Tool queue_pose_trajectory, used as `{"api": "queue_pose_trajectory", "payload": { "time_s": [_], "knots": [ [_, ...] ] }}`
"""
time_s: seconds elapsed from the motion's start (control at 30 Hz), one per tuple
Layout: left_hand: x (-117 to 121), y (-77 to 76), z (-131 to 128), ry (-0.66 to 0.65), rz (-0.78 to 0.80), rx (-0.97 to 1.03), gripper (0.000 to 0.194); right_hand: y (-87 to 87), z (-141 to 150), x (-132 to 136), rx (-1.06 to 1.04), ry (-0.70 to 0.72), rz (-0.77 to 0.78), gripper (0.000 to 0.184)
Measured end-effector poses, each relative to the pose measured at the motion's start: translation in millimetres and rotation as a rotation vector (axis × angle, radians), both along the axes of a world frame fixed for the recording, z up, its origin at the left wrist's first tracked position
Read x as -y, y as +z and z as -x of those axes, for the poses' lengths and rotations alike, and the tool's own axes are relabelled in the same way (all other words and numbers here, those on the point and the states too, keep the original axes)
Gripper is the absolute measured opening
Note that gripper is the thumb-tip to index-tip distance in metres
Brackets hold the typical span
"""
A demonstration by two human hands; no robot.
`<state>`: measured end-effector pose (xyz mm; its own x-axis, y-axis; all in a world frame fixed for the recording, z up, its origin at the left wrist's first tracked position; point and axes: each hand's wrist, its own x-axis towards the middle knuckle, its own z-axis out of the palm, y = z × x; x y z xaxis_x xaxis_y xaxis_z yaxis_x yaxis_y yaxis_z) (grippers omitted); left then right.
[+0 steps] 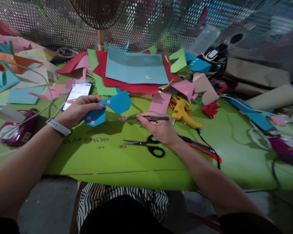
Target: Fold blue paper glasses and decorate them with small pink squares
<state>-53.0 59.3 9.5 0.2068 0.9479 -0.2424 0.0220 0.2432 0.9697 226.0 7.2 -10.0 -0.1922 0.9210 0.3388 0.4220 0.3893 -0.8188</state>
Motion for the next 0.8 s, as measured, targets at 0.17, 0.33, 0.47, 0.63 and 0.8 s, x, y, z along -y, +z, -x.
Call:
{"api": "queue_pose_trajectory", "payload": {
  "time_s": [0.17,0.33,0.47,0.63,0.8],
  "knots": [
    [0.4,0.5,-0.4,-0.006,-0.006,0.002,0.02,5.4,5.3,5.2,0.035,-0.022,-0.056,0.013],
    [0.9,3.3,-1.5,-0.004,0.002,-0.02,0.016,2.6,3.8,4.5,0.031,-0.024,-0.066,0.013],
    [0.9,2.8,-1.7,-0.014,0.007,-0.017,0.014,0.1,3.5,5.6,0.036,0.027,-0.069,0.014],
    [0.2,-0.2,-0.6,-0.017,0.003,0.005,0.017,-0.1,5.1,6.8,0.009,0.052,-0.073,0.014],
    [0.8,0.9,-1.0,-0.018,0.006,-0.001,0.016,-1.2,3.7,3.8,0.019,0.027,-0.048,0.016]
  ]
}}
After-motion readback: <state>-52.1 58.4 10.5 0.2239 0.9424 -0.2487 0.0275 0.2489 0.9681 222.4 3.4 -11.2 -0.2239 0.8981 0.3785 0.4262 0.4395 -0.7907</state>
